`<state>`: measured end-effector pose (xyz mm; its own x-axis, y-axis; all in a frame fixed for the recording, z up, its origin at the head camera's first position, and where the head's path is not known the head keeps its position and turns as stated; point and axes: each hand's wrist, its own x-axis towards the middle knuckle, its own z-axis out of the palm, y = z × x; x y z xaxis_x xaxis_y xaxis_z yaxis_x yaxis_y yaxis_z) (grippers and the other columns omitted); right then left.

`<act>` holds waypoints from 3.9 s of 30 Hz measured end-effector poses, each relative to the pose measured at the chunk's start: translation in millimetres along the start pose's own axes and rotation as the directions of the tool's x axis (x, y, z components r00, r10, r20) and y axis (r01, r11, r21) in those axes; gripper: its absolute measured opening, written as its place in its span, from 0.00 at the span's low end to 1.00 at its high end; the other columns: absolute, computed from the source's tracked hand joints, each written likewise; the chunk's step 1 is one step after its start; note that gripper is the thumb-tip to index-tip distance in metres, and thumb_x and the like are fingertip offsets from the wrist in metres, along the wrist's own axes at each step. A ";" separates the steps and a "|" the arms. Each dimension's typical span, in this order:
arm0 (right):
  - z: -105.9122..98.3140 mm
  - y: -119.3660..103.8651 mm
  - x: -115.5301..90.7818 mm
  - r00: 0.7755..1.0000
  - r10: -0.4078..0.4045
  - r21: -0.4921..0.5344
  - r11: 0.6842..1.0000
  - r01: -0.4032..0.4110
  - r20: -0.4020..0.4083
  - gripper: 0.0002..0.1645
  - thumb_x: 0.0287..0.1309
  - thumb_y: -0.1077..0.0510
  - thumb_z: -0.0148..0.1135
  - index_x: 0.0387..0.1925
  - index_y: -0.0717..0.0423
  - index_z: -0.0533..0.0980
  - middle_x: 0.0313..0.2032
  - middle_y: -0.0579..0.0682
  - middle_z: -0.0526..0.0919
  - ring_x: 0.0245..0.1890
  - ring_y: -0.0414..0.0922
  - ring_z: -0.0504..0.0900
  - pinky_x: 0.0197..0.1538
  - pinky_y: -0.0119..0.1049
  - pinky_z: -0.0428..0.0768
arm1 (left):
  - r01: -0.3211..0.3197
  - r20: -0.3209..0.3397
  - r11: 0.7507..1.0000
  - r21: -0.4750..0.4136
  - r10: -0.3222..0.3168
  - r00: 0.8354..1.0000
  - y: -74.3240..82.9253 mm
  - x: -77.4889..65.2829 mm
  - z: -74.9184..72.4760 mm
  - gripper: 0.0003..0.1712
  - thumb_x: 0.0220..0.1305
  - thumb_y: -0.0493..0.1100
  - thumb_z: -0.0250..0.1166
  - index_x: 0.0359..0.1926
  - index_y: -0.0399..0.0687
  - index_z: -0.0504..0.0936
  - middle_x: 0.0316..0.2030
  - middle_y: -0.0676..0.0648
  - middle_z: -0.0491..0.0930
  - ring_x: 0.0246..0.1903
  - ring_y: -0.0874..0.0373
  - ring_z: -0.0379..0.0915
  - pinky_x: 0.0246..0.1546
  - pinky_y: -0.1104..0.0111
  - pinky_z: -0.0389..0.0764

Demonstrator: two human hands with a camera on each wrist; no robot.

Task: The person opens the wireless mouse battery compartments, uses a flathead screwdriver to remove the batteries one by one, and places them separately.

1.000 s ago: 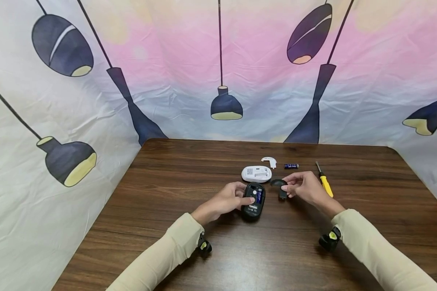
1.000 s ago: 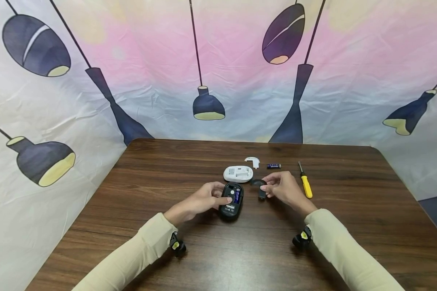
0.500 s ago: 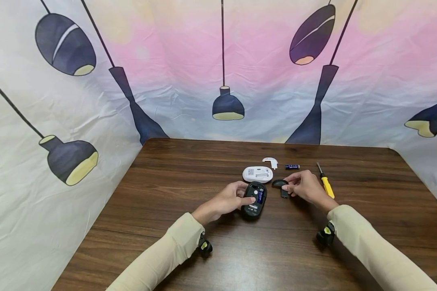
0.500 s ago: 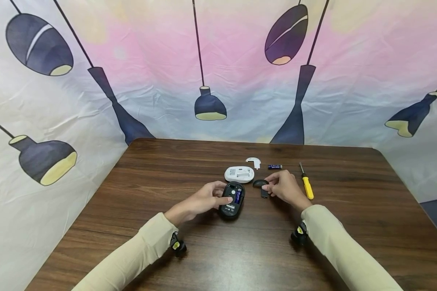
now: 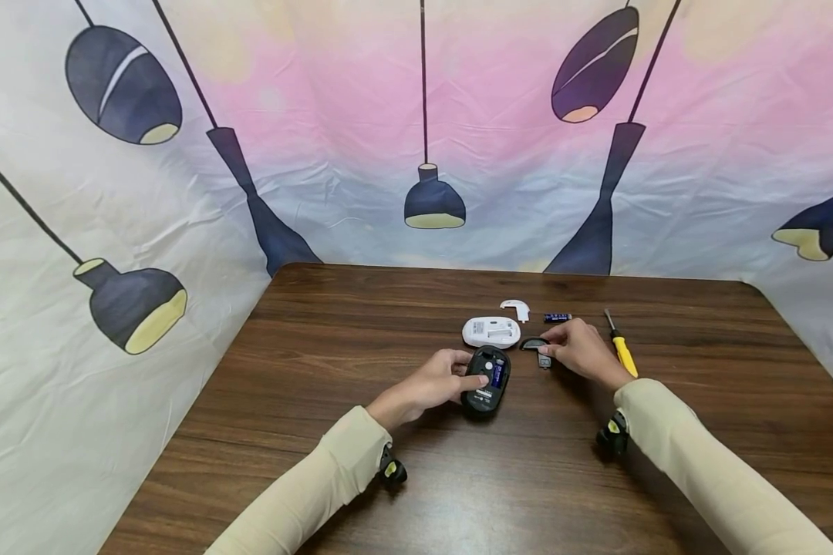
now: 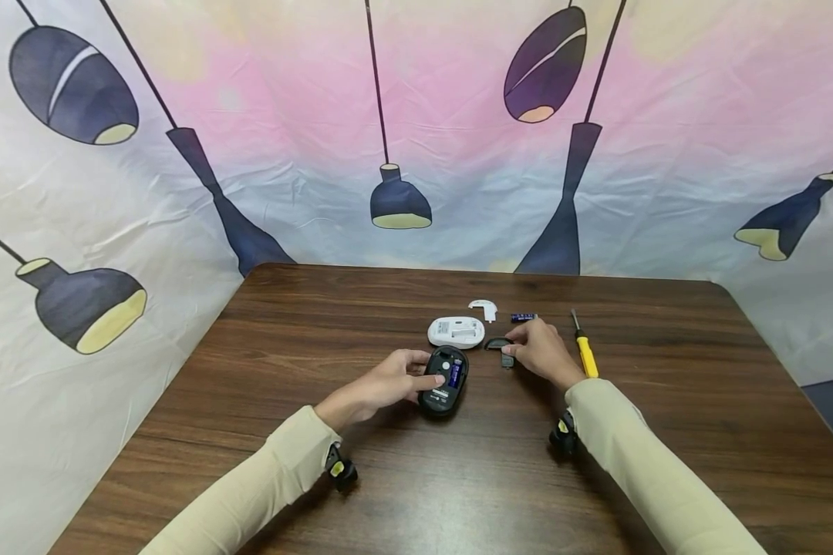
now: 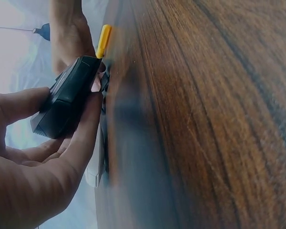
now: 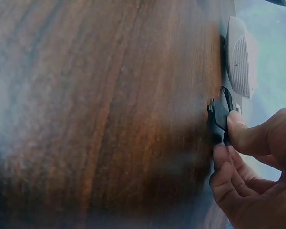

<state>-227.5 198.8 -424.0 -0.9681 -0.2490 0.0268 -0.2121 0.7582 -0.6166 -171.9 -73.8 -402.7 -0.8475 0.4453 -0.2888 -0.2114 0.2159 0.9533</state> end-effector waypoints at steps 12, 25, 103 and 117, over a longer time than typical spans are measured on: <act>-1.4 2.1 0.2 1.000 0.017 0.004 1.000 -0.017 -0.006 0.14 0.63 0.63 0.69 0.46 0.70 0.84 0.31 0.53 0.86 0.31 0.47 0.79 0.33 0.38 0.77 | -0.001 -0.012 1.000 0.014 0.001 1.000 -1.2 1.7 0.9 0.23 0.69 0.36 0.66 0.60 0.29 0.74 0.45 0.41 0.83 0.39 0.57 0.81 0.38 0.67 0.87; -14.5 -1.8 -3.1 1.000 0.019 -0.003 1.000 -0.019 0.003 0.09 0.65 0.63 0.66 0.42 0.65 0.86 0.34 0.54 0.87 0.35 0.50 0.82 0.38 0.44 0.82 | 0.008 -0.010 1.000 -0.001 -0.008 1.000 -1.1 1.1 0.3 0.25 0.72 0.39 0.64 0.63 0.30 0.70 0.48 0.39 0.83 0.39 0.57 0.81 0.40 0.67 0.86; -86.1 50.8 -68.3 0.972 0.208 -0.151 0.963 -0.223 -0.108 0.19 0.67 0.55 0.64 0.39 0.72 0.80 0.33 0.61 0.84 0.28 0.50 0.80 0.27 0.42 0.76 | -0.073 -0.060 0.953 -0.293 0.058 0.997 3.6 8.8 -10.4 0.28 0.67 0.28 0.64 0.64 0.24 0.66 0.54 0.31 0.74 0.41 0.47 0.83 0.51 0.58 0.87; -99.7 14.6 -60.6 0.981 0.093 -0.174 0.977 -0.123 -0.172 0.17 0.66 0.57 0.66 0.44 0.72 0.82 0.35 0.65 0.84 0.25 0.49 0.78 0.23 0.39 0.73 | -0.109 -0.098 0.942 -0.318 0.082 0.992 8.1 8.1 -11.9 0.25 0.67 0.26 0.62 0.63 0.24 0.67 0.54 0.32 0.74 0.47 0.47 0.80 0.53 0.55 0.86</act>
<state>-185.2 285.0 -356.1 -0.9920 -0.0701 0.1048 -0.1114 0.8764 -0.4686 -186.3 -78.8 -396.2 -0.9057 0.3740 -0.1997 -0.2612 -0.1212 0.9577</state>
